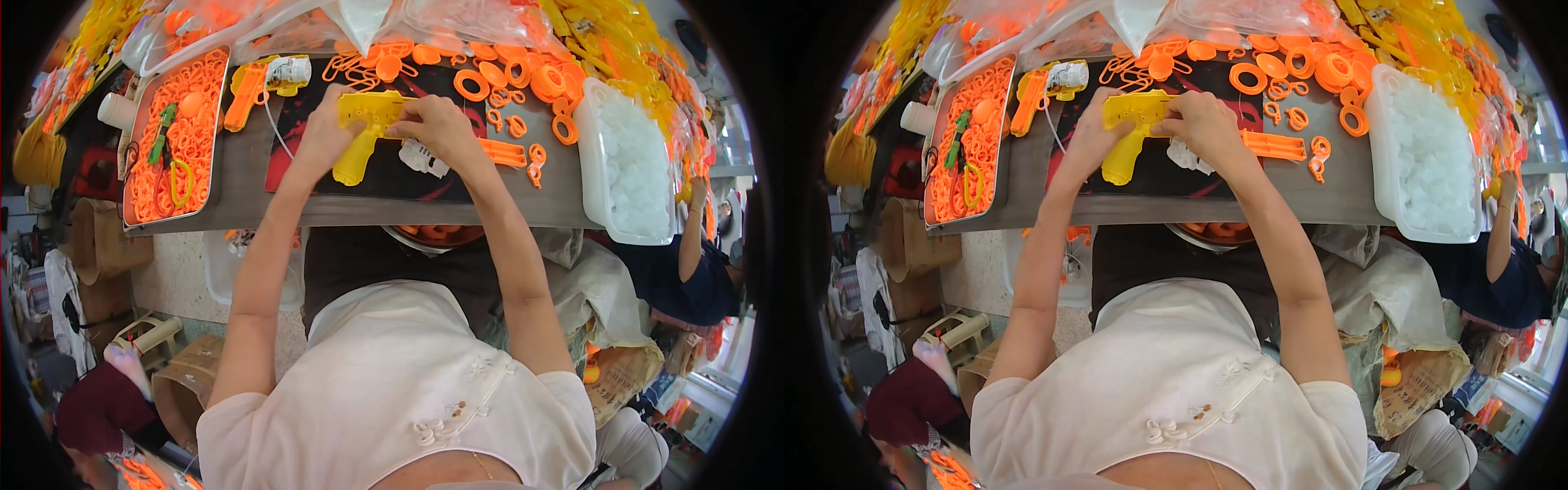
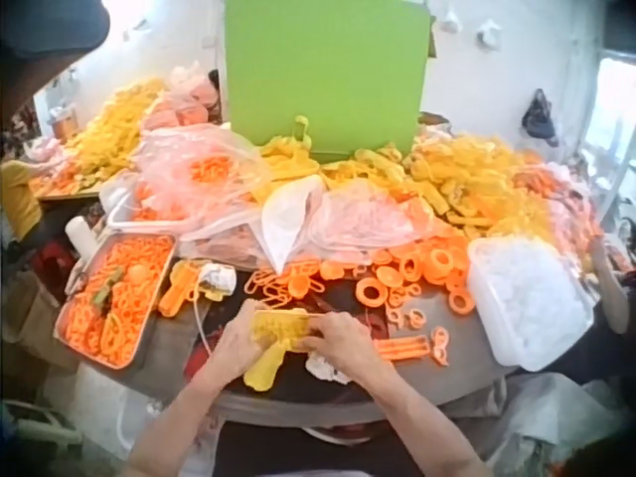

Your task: Assembling orange and yellow plastic toy guns by attaching various components at a factory workbench.

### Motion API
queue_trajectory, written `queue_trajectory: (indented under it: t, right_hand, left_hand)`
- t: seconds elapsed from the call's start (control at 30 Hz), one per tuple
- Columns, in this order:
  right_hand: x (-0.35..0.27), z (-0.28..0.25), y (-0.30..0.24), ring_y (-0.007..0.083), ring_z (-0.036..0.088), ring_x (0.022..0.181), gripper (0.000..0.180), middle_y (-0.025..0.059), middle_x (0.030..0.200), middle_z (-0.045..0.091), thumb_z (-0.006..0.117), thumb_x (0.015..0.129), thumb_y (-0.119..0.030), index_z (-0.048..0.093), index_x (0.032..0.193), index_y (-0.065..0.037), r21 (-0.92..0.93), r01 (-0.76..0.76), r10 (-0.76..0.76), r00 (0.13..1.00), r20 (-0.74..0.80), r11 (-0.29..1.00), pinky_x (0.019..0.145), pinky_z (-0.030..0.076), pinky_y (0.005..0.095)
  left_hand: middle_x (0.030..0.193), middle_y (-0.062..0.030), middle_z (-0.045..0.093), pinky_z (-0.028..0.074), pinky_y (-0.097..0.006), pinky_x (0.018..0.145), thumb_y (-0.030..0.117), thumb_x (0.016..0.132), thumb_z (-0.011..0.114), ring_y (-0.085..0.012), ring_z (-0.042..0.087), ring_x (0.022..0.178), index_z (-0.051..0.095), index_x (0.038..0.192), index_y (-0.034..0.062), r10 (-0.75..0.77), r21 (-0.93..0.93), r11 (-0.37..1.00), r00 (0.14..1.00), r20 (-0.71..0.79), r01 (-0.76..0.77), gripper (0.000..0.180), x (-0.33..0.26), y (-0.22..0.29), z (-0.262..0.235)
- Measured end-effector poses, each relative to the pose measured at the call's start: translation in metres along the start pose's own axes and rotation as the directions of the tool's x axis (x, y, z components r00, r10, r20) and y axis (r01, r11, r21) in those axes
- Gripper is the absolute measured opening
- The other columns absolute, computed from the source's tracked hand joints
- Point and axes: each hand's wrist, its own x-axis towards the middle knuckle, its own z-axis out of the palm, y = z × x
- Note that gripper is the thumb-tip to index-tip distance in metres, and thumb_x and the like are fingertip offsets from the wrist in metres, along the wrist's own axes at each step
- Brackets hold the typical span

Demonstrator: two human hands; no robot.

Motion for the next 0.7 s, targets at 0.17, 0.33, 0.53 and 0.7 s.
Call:
queue_trajectory:
  t: [0.17, 0.33, 0.53, 0.7]
  right_hand:
    - [0.006, -0.003, -0.002, 0.0236, 0.065, 0.064, 0.029, 0.0093, 0.070, 0.068, 0.074, 0.080, -0.030, 0.071, 0.087, -0.002, -0.077, 0.019, -0.023, 0.999, -0.045, 0.997, 0.061, 0.048, 0.0341]
    - [-0.037, -0.034, 0.006, 0.0254, 0.065, 0.081, 0.024, 0.0110, 0.091, 0.069, 0.072, 0.083, -0.021, 0.069, 0.099, -0.002, 0.132, 0.135, -0.077, 0.925, -0.371, 0.982, 0.072, 0.049, 0.0321]
    - [-0.095, -0.062, 0.068, 0.0209, 0.058, 0.097, 0.033, 0.0078, 0.102, 0.064, 0.075, 0.081, -0.018, 0.063, 0.108, -0.005, -0.599, -0.025, -0.242, 0.900, -0.362, 0.801, 0.081, 0.046, 0.0289]
    - [-0.092, -0.069, 0.068, 0.0162, 0.056, 0.085, 0.036, 0.0062, 0.095, 0.062, 0.078, 0.078, -0.015, 0.059, 0.107, -0.004, -0.304, -0.041, -0.078, 0.927, -0.368, 0.952, 0.074, 0.046, 0.0285]
  left_hand:
    - [0.107, -0.0069, 0.059, 0.040, -0.039, 0.086, 0.012, 0.083, 0.067, -0.0264, 0.055, 0.101, 0.061, 0.110, 0.0102, 0.329, 0.482, 0.856, 0.917, -0.227, -0.188, 0.029, -0.015, 0.011, 0.022]
    - [0.085, -0.0027, 0.067, 0.039, -0.038, 0.084, 0.017, 0.085, 0.068, -0.0227, 0.059, 0.087, 0.068, 0.091, 0.0079, 0.462, 0.470, 0.822, 0.860, -0.217, -0.322, 0.011, -0.015, 0.001, 0.024]
    - [0.082, -0.0003, 0.068, 0.035, -0.038, 0.086, 0.021, 0.083, 0.072, -0.0210, 0.059, 0.087, 0.069, 0.084, 0.0090, 0.375, 0.442, 0.853, 0.915, -0.149, -0.278, 0.013, -0.008, 0.010, 0.021]
    - [0.079, 0.0003, 0.067, 0.034, -0.039, 0.087, 0.020, 0.080, 0.074, -0.0209, 0.058, 0.085, 0.066, 0.078, 0.0094, 0.337, 0.433, 0.870, 0.925, -0.177, -0.234, 0.014, -0.007, 0.012, 0.026]
